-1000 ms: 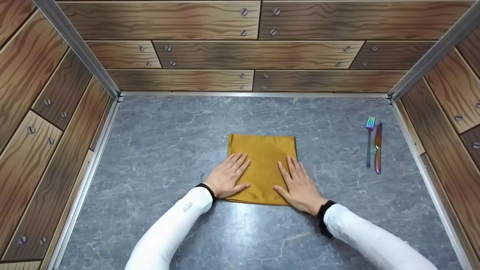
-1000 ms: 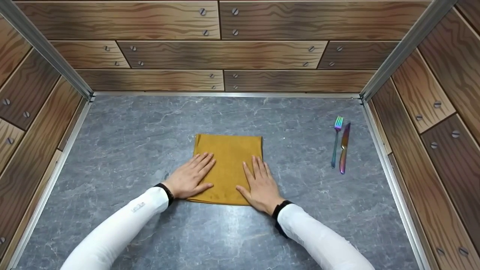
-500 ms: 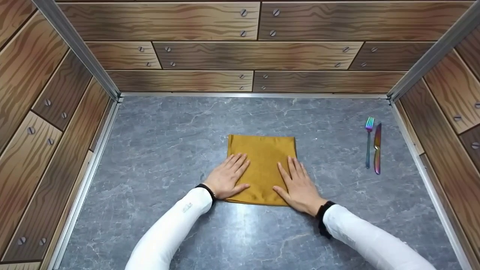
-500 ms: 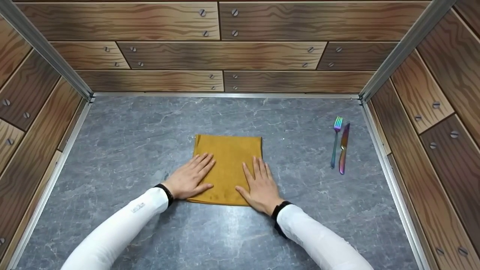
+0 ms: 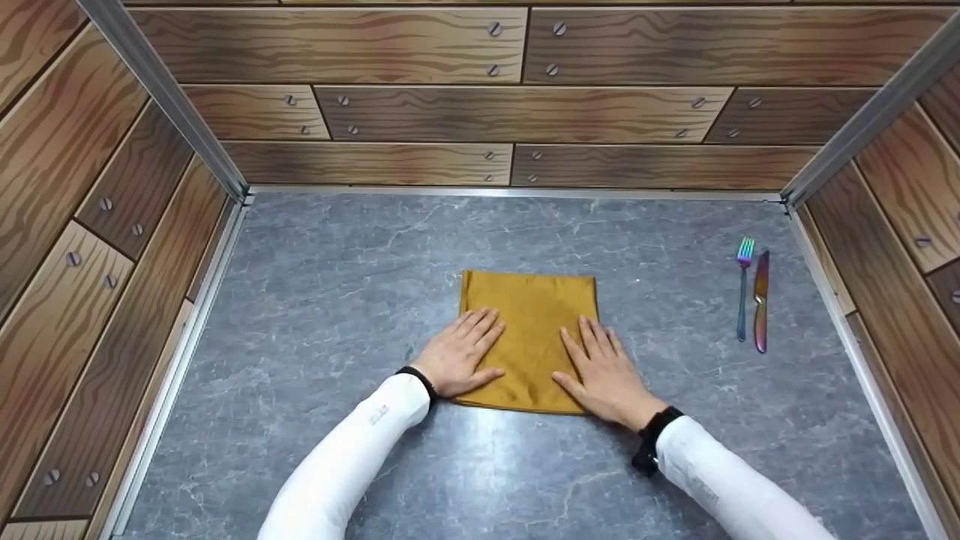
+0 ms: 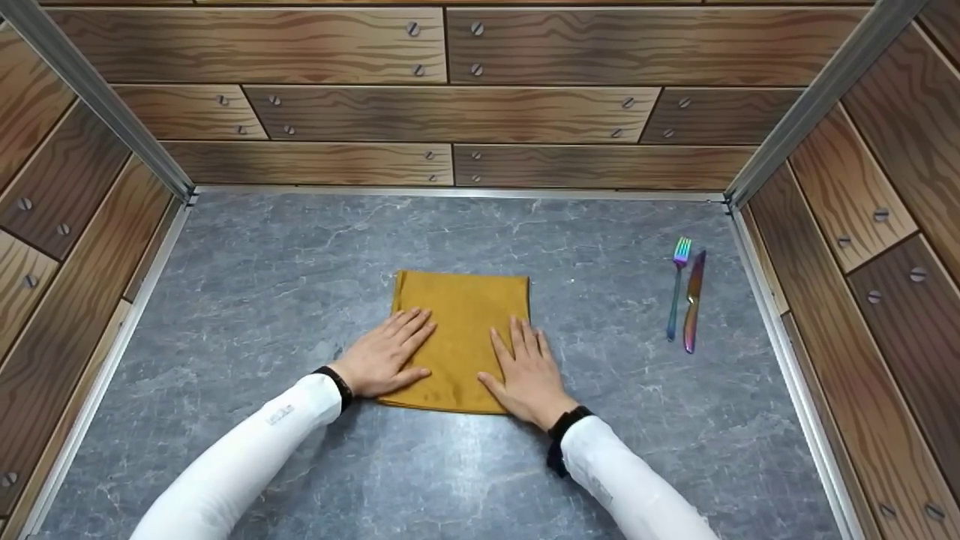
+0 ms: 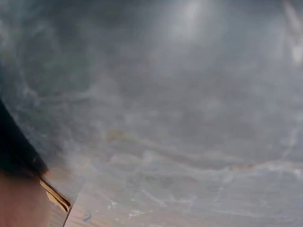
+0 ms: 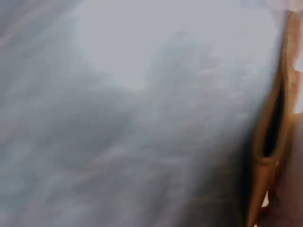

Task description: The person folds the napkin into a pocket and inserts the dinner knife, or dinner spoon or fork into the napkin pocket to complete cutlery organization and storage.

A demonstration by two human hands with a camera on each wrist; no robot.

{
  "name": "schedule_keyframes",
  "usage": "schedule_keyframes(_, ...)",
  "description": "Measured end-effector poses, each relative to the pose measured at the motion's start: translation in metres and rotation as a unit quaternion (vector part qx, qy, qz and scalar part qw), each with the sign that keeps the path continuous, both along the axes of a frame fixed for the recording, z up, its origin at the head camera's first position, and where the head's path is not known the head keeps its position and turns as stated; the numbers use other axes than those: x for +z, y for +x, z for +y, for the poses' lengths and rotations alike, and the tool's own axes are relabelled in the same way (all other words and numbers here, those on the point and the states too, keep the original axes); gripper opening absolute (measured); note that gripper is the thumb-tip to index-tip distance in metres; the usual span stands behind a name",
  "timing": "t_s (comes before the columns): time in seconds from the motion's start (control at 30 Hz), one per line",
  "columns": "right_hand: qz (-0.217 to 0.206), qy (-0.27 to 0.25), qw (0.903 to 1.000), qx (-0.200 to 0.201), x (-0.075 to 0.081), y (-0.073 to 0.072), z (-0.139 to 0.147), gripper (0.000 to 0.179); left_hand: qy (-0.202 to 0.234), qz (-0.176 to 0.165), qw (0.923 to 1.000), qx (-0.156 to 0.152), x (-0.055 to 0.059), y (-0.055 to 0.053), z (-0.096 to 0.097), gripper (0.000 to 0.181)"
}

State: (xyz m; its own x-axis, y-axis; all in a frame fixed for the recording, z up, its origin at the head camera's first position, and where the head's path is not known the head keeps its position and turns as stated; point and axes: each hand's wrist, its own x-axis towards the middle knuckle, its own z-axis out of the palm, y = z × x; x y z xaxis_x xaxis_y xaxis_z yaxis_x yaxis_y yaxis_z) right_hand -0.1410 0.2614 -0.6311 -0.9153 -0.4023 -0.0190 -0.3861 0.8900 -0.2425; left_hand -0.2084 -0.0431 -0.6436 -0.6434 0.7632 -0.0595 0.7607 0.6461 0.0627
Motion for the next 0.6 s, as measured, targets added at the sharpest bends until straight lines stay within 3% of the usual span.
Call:
schedule_keyframes(0.27, -0.067, 0.001, 0.9978, 0.002, 0.026, 0.021, 0.000, 0.069, 0.044, -0.037, 0.9980, 0.028, 0.018, -0.010, 0.010, 0.068)
schedule_keyframes(0.43, -0.083, -0.020, 0.9963, -0.010, 0.039, 0.041, -0.002, 0.066, 0.051, -0.010, 0.9977, 0.044, 0.019, -0.021, 0.010, 0.065)
schedule_keyframes(0.6, -0.101, -0.028, 0.9939, -0.033, 0.047, 0.059, -0.004, 0.061, 0.029, 0.002, 0.9957, 0.088, 0.020, -0.033, 0.008, 0.066)
